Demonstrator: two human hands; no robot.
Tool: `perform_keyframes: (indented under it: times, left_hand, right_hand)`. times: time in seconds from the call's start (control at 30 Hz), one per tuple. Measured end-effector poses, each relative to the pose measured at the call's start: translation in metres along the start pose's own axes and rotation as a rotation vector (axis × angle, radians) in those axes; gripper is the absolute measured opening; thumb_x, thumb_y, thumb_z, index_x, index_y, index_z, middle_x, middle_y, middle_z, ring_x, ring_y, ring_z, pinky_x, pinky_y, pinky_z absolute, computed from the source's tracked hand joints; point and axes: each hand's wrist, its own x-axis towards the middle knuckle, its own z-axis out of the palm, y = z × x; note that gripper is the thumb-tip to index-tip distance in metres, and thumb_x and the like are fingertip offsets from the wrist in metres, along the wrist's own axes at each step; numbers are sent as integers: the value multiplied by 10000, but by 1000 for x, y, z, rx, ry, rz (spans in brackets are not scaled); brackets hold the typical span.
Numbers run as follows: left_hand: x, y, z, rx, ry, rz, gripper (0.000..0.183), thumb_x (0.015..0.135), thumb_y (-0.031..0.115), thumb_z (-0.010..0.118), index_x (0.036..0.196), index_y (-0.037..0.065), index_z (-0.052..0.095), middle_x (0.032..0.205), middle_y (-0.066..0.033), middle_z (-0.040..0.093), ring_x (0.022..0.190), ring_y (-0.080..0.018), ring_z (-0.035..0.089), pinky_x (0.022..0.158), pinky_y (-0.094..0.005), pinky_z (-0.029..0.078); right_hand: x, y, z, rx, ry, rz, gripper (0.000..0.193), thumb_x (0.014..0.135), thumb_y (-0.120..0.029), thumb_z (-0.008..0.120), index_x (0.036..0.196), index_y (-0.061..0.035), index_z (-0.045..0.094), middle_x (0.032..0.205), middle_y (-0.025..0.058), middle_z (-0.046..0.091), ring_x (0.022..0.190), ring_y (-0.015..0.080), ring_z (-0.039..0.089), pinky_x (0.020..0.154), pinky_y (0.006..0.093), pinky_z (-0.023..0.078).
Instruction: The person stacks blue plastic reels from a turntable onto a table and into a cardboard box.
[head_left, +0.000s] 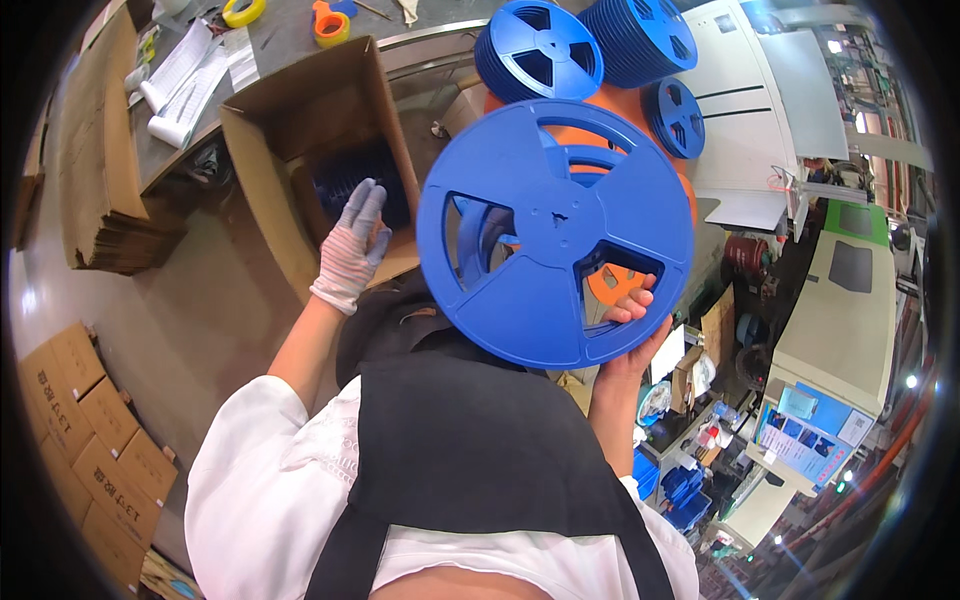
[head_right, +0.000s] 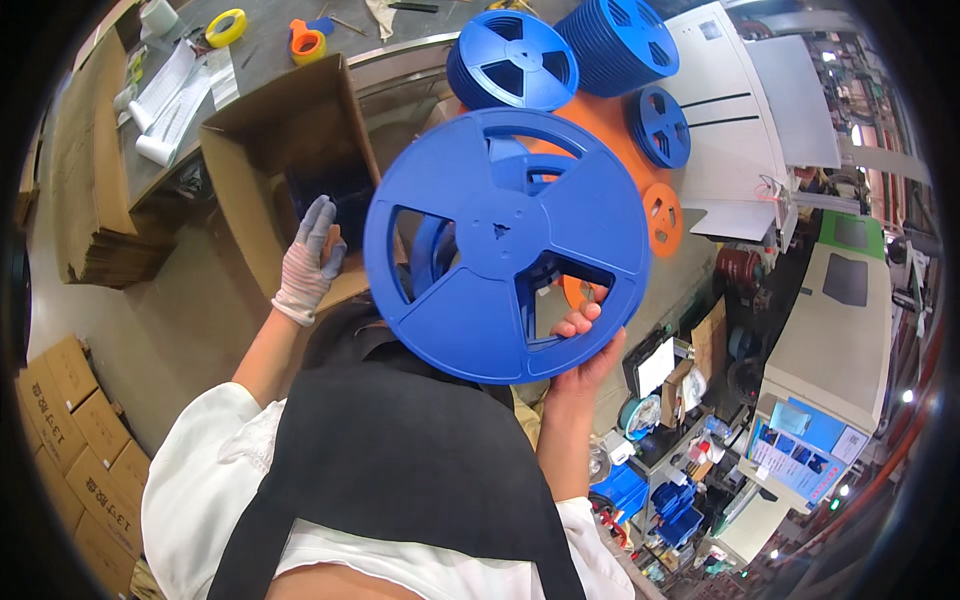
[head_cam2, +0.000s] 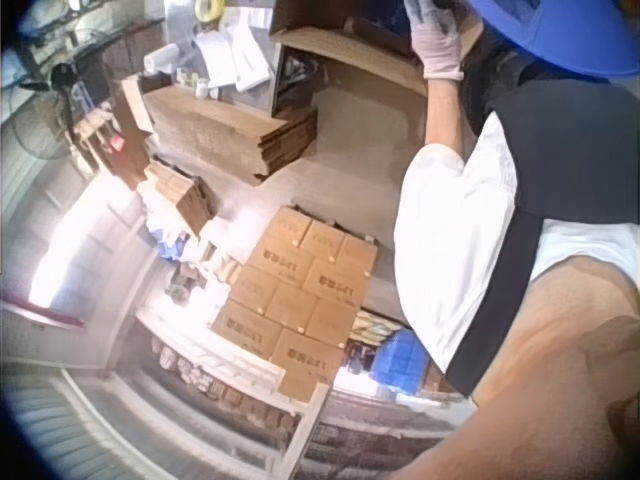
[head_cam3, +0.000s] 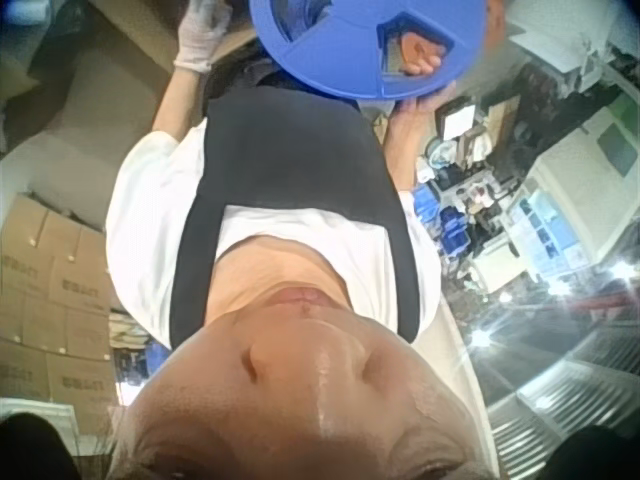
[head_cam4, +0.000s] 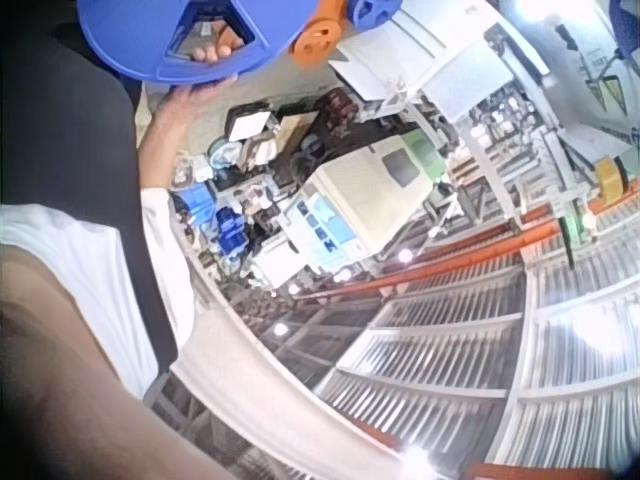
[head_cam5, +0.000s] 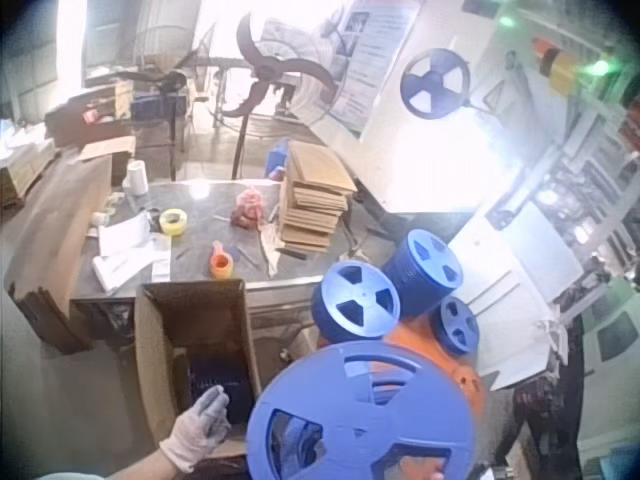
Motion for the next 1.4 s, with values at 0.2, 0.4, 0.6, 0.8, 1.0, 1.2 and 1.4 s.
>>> perform_keyframes:
  times: [0.2,0.4,0.6,0.8,1.0,1.2,1.4]
  left_hand:
    - [27,45,-20,43,-74,473,612,652,31,698,1227,216,598,1274,-224,526,831,-296,638,734,-353,549]
    - [34,47,-28,91,-113,576,590,642,82,706,1214,171,592,1273,-200,538,781,-278,632,680,-356,532]
    - [27,24,-46,9,-203,300,455,775,-6,644,1220,56,572,1221,-175,586,970,-284,621,836,-346,511]
    - [57,36,-20,-334,340,-323,299,914,174,618,1183,45,595,1120,-120,653,1039,-227,623,924,-332,474]
    - [45,156,53,-322,-41,138,354,787,20,619,1140,28,592,1241,-199,559,1093,-362,578,941,-402,470]
    - [36,133,56,-436,-247,94,455,855,64,630,1295,67,515,1108,-54,615,990,-141,613,798,-242,488]
    - [32,157,70,-760,-179,137,492,827,16,646,1300,73,526,1093,-67,603,933,-155,623,803,-275,497]
  right_hand:
    - [5,4,-2,105,-162,96,536,883,-252,661,1304,8,455,956,85,597,789,165,588,730,318,515]
    - [6,5,3,110,-164,112,505,907,-259,627,1298,9,451,942,75,595,760,149,572,703,303,506]
    - [8,9,20,206,-159,148,534,965,-418,508,1289,2,448,765,31,498,602,112,476,566,261,418]
    - [1,19,19,62,-116,175,515,968,-544,423,1046,-38,480,555,-15,347,440,84,354,428,243,319]
    - [1,32,45,-13,-247,278,487,953,-586,412,859,-109,390,517,-25,342,395,81,327,389,245,282]
    - [-19,27,34,-32,-226,217,491,926,-612,450,794,-147,359,481,-40,315,374,77,314,378,234,250]
    - [-16,23,32,-20,-237,226,495,926,-613,446,784,-147,358,474,-44,307,357,73,296,363,232,228]
